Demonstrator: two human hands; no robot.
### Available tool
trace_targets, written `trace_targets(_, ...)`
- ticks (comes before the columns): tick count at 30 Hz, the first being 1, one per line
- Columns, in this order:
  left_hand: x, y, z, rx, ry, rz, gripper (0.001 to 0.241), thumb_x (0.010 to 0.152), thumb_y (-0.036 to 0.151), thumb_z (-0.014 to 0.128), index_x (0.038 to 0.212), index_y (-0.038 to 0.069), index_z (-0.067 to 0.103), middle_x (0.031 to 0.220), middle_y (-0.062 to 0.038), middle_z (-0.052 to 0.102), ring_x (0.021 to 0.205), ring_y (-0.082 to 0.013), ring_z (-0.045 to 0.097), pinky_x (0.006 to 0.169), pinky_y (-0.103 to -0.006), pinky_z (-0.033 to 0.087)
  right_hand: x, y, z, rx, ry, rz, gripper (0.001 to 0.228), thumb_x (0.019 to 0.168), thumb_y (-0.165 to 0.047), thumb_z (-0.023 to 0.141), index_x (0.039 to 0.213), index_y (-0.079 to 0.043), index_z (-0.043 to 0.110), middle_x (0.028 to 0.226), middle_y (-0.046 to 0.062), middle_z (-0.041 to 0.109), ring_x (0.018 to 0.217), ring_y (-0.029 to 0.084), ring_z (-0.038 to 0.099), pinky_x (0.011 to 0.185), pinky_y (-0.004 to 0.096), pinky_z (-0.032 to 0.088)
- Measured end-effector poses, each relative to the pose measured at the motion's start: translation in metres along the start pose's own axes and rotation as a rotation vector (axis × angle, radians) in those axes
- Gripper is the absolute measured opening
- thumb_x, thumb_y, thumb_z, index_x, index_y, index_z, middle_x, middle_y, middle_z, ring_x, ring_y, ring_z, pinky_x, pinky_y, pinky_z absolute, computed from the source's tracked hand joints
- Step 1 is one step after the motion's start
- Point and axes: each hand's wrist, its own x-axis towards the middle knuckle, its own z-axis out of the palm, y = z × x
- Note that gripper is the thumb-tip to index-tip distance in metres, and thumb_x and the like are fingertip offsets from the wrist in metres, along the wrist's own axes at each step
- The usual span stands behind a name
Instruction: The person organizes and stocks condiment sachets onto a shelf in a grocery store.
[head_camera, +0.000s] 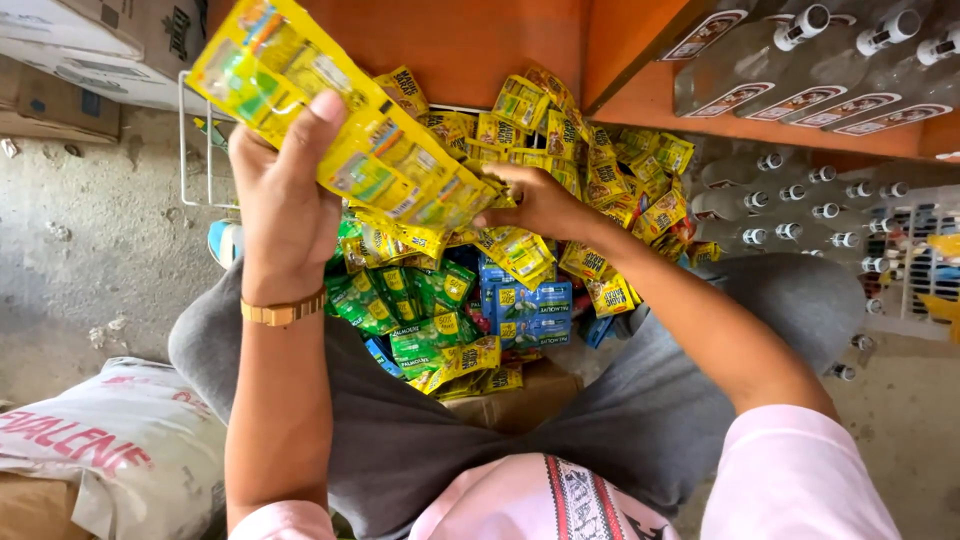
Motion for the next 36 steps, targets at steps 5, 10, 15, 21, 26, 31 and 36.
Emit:
trace_targets(5,0.016,-0.001,-0.034,-0.02,0.125,0.09,0.024,0.108,0.007,0.072,0.127,-0.004,0.063,0.117,-0.01,0.072,0.104,-0.0191,0.072,0.092,-0.0345,0.061,-0.012,-0.019,-0.002,0.077,-0.115,0.213,0.045,0.089,-0.029,0.083,0.124,-0.004,0.072,0.109,0.004,0.077,0.098,0.009,0.065,0.088,0.031,0.054)
trace_targets(10,0.037,-0.026,-0.1,-0.046,0.339,0.142,0.029,0.104,0.01,0.071,0.127,-0.005,0.063,0.115,-0.01,0.072,0.103,-0.0208,0.072,0.093,-0.0391,0.062,-0.031,-0.058,-0.017,0.176,-0.182,0.238,0.046,0.089,-0.031,0.08,0.123,-0.002,0.071,0.108,0.004,0.076,0.097,0.007,0.064,0.085,0.028,0.054)
trace_targets(15,0.046,-0.073,-0.128,-0.077,0.553,-0.146,0.035,0.086,0.002,0.075,0.119,-0.001,0.064,0.108,-0.01,0.074,0.097,-0.0248,0.075,0.089,-0.0427,0.064,-0.041,-0.097,-0.03,0.395,-0.134,0.172,0.045,0.092,-0.033,0.074,0.123,0.0,0.068,0.108,0.002,0.075,0.095,0.008,0.067,0.083,0.026,0.053)
trace_targets(21,0.032,-0.177,-0.166,0.612,0.497,-0.258,0.069,0.086,0.004,0.08,0.142,-0.001,0.04,0.13,-0.019,0.058,0.115,-0.0285,0.061,0.092,-0.0424,0.055,-0.04,-0.099,-0.035,0.529,0.011,0.086,0.041,0.095,-0.03,0.073,0.122,0.0,0.069,0.108,0.003,0.075,0.093,0.008,0.067,0.083,0.026,0.052)
trace_targets(26,-0.007,-0.1,-0.038,0.944,-0.127,0.049,0.089,0.081,-0.001,0.079,0.156,0.001,0.033,0.155,-0.017,0.047,0.145,-0.0289,0.045,0.114,-0.0429,0.043,-0.032,-0.103,-0.036,0.493,0.061,0.063,0.035,0.097,-0.026,0.071,0.12,0.0,0.069,0.109,0.003,0.075,0.096,0.007,0.069,0.089,0.027,0.054)
trace_targets(31,-0.029,-0.068,0.034,0.83,-0.496,0.135,0.103,0.073,0.0,0.085,0.159,0.005,0.028,0.164,-0.016,0.035,0.155,-0.0345,0.032,0.125,-0.0462,0.029,-0.028,-0.096,-0.032,0.478,0.109,0.102,0.029,0.097,-0.023,0.07,0.117,-0.001,0.069,0.105,0.003,0.075,0.093,0.007,0.068,0.086,0.028,0.056)
trace_targets(36,-0.036,-0.077,0.038,1.143,-0.448,0.244,0.083,0.083,-0.007,0.063,0.159,0.009,0.036,0.161,-0.021,0.047,0.142,-0.0404,0.052,0.115,-0.045,0.046,-0.028,-0.094,-0.034,0.493,0.107,0.11,0.03,0.101,-0.028,0.069,0.115,-0.001,0.07,0.105,0.001,0.074,0.095,0.006,0.067,0.087,0.027,0.055)
